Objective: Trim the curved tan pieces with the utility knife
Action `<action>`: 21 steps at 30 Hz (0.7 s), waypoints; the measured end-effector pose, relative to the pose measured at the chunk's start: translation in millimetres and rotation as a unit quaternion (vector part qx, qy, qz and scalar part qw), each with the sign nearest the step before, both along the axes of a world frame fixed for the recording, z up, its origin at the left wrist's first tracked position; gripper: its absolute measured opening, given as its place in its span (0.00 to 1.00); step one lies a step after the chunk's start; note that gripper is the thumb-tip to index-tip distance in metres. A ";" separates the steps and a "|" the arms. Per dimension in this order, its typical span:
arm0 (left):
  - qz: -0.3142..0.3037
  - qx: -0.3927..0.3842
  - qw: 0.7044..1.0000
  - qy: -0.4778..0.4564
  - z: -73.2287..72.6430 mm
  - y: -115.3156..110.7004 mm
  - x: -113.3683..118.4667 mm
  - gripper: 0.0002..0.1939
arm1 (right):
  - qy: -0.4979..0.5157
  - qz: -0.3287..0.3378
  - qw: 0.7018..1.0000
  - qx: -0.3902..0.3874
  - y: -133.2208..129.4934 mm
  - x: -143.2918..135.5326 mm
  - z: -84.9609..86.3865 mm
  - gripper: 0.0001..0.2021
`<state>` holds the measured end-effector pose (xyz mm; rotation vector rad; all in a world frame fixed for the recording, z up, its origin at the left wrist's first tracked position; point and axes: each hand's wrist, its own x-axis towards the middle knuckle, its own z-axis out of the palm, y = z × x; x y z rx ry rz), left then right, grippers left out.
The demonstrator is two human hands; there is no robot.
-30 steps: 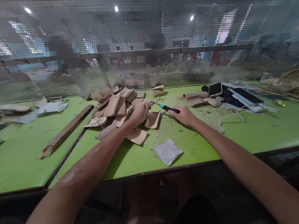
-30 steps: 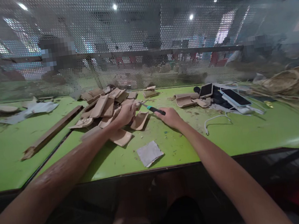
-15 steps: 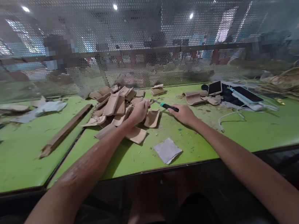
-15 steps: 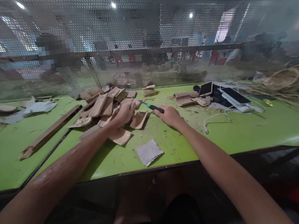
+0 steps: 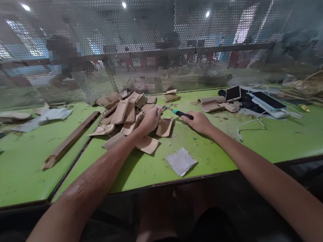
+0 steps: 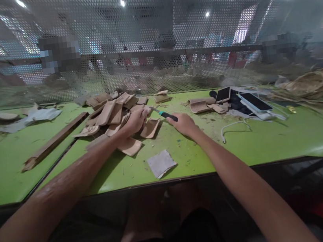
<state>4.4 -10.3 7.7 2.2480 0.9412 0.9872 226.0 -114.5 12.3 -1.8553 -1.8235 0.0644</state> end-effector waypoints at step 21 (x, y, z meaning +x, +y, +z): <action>0.006 -0.019 1.000 -0.007 -3.0 4.0 2.2 0.14 | -0.008 0.018 1.000 -0.001 0.8 -1.2 -0.3 0.26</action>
